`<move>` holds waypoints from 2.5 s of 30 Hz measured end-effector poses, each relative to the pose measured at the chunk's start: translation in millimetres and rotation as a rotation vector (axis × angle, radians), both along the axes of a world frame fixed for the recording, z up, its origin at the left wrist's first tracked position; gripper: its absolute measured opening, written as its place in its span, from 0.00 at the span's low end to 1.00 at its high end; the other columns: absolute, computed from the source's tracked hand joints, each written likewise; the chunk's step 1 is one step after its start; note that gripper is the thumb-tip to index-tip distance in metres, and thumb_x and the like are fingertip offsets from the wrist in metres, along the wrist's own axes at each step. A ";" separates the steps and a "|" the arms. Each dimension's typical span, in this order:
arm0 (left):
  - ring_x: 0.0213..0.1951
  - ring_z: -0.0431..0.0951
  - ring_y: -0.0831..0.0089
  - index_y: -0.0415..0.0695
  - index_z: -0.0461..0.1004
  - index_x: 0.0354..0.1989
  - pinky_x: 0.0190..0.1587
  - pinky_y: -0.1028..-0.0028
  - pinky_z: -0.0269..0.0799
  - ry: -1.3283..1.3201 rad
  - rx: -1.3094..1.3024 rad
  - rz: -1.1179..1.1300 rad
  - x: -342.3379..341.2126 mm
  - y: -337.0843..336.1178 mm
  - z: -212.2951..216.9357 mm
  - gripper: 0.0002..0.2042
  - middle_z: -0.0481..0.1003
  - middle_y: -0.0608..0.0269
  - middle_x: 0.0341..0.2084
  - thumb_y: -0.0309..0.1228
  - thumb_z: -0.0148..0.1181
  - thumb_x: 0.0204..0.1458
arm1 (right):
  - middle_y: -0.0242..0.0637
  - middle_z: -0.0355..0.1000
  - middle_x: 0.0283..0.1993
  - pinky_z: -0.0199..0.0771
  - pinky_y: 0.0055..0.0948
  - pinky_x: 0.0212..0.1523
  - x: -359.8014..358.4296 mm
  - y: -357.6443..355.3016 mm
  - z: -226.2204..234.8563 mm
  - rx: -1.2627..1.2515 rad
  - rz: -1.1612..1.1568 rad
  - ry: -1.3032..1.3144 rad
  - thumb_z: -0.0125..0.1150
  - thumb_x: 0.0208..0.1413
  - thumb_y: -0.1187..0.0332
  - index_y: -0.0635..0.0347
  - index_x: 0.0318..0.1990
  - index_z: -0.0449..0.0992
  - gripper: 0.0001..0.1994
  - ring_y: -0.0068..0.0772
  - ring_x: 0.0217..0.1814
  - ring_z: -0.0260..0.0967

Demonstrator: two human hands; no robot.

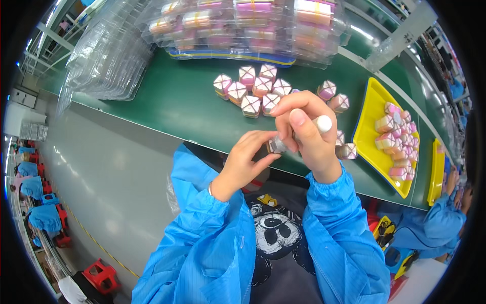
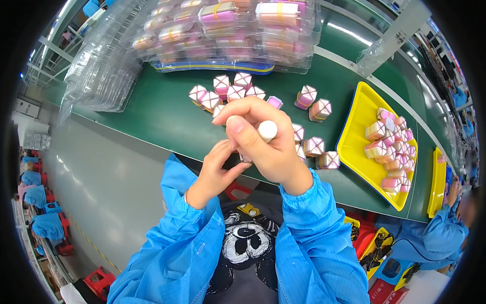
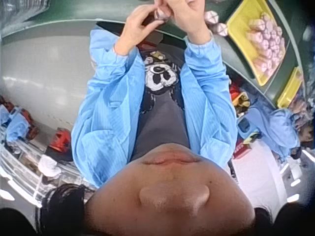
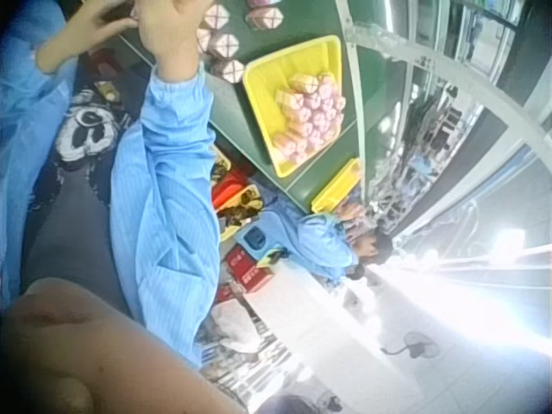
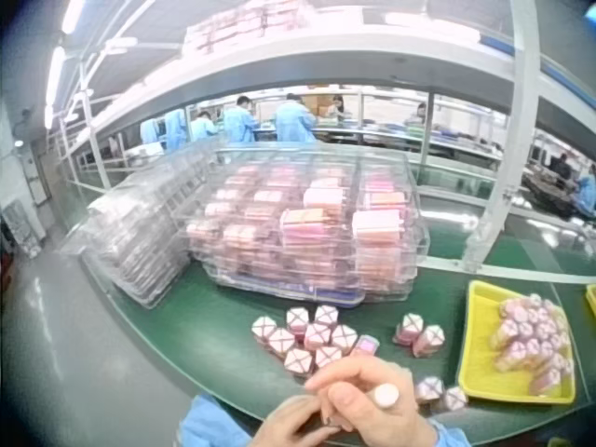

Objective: The person is assembling and marking small triangular/square product components at a production workbench.

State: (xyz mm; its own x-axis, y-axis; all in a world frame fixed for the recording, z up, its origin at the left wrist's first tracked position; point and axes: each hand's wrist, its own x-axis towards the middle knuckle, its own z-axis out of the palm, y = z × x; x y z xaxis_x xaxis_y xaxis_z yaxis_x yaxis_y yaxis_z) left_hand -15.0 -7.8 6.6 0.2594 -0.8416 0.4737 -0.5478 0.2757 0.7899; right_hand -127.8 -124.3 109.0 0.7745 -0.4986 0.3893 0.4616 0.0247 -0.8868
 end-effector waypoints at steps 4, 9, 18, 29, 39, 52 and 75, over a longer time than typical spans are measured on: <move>0.48 0.76 0.53 0.39 0.73 0.50 0.50 0.62 0.73 -0.022 -0.031 0.003 1.8 0.2 -8.6 0.24 0.77 0.51 0.43 0.26 0.72 0.43 | 0.30 0.71 0.29 0.63 0.20 0.27 7.9 6.0 -2.0 -0.050 -0.027 0.044 0.56 0.64 0.67 0.66 0.38 0.75 0.09 0.17 0.28 0.63; 0.47 0.76 0.52 0.38 0.73 0.49 0.49 0.62 0.73 -0.023 -0.039 0.022 -0.8 0.4 -5.8 0.23 0.77 0.50 0.43 0.25 0.72 0.42 | 0.30 0.68 0.24 0.55 0.19 0.22 10.8 7.9 -12.9 -0.154 -0.135 0.083 0.54 0.65 0.66 0.62 0.31 0.71 0.11 0.14 0.22 0.56; 0.47 0.76 0.52 0.38 0.74 0.49 0.49 0.62 0.73 -0.009 -0.030 0.006 -0.2 1.1 -5.4 0.23 0.77 0.51 0.42 0.25 0.71 0.42 | 0.29 0.66 0.22 0.50 0.17 0.19 13.7 10.6 -16.1 -0.213 -0.193 0.104 0.53 0.66 0.65 0.60 0.29 0.68 0.13 0.11 0.20 0.53; 0.49 0.76 0.53 0.39 0.72 0.50 0.51 0.63 0.72 -0.050 -0.021 0.015 -1.4 -0.2 -1.6 0.22 0.77 0.52 0.46 0.26 0.69 0.45 | 0.27 0.65 0.24 0.55 0.20 0.21 7.8 9.7 -19.4 -0.037 -0.174 0.057 0.57 0.63 0.67 0.60 0.29 0.71 0.11 0.13 0.22 0.56; 0.42 0.79 0.65 0.42 0.60 0.56 0.42 0.72 0.75 0.826 0.151 -0.262 -2.4 -1.9 -5.0 0.25 0.76 0.54 0.43 0.52 0.45 0.65 | 0.24 0.66 0.24 0.50 0.15 0.17 -60.7 -17.0 28.8 0.007 -0.407 0.292 0.58 0.63 0.63 0.61 0.39 0.76 0.10 0.08 0.18 0.55; 0.36 0.78 0.68 0.40 0.55 0.58 0.33 0.74 0.72 0.583 0.250 -0.102 -10.6 -22.6 59.2 0.49 0.74 0.52 0.44 0.78 0.20 0.49 | 0.32 0.76 0.34 0.71 0.23 0.37 -57.2 -18.3 1.3 -0.113 -0.088 0.663 0.66 0.56 0.65 0.62 0.44 0.78 0.12 0.18 0.35 0.71; 0.59 0.69 0.56 0.46 0.75 0.47 0.61 0.61 0.64 -0.680 0.196 -0.450 -19.5 -201.0 59.0 0.20 0.72 0.58 0.56 0.38 0.69 0.46 | 0.40 0.68 0.60 0.79 0.36 0.39 -94.0 7.2 15.0 -0.844 -0.292 0.700 0.65 0.51 0.70 0.47 0.49 0.79 0.16 0.45 0.43 0.77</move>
